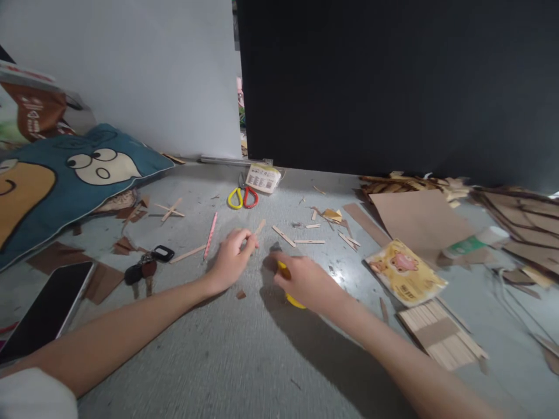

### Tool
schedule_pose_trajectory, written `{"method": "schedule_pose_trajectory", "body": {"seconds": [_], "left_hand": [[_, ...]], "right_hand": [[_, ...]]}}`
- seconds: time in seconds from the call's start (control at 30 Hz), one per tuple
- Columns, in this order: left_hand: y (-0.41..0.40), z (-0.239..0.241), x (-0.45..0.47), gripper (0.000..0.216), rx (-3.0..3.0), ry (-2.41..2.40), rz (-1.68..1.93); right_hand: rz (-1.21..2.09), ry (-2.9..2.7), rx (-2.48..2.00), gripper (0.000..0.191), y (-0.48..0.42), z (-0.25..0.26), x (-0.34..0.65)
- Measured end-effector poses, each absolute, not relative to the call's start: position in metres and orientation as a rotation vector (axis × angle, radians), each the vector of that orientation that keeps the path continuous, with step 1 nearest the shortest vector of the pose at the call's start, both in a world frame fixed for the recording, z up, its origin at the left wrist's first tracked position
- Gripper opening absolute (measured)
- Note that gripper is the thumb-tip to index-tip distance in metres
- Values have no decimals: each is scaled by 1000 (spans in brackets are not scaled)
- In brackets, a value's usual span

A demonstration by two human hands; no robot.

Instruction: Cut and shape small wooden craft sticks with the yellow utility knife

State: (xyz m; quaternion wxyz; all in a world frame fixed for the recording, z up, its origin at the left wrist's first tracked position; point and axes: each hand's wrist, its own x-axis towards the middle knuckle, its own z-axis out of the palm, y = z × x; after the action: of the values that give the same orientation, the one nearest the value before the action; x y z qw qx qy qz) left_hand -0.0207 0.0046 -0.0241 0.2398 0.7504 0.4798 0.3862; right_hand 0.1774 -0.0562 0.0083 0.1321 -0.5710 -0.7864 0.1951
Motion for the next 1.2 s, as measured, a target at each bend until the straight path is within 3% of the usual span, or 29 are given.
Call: {"method": "schedule_pose_trajectory", "body": {"seconds": [0.23,0.37,0.43,0.47,0.57,0.63,0.8,1.0,1.2], "left_hand": [[4,-32,-22,40,2479,1446,591],[11,-19,-32,48,2519,1373,557],[18,-8,-40,36,2507,1372,609],[21,-3,-45,25,2530,1322,604],[26,4,-55,51,2548,1142,453],[25,-1,-56,57,2526,1086,404],[12,-21,-34,43,2495,1125,503],[6,-15,-2,31,2561,1055,553],[11,-21,3,25,2592,1091,618]], "right_hand": [[968,-1626,-1420,41,-58,16,211],[1260,-1302,-1208,35,-57,5,218],[1320,-1228,-1109,32,-57,-1,219],[1313,-1229,-1091,31,-56,-5,219],[1182,-1342,-1128,33,-56,-14,217],[1067,-1436,-1176,38,-57,-18,216],[820,-1619,-1288,29,-65,-24,221],[839,-1505,-1306,44,-55,-25,215],[650,-1563,-1404,32,-42,-21,205]]}}
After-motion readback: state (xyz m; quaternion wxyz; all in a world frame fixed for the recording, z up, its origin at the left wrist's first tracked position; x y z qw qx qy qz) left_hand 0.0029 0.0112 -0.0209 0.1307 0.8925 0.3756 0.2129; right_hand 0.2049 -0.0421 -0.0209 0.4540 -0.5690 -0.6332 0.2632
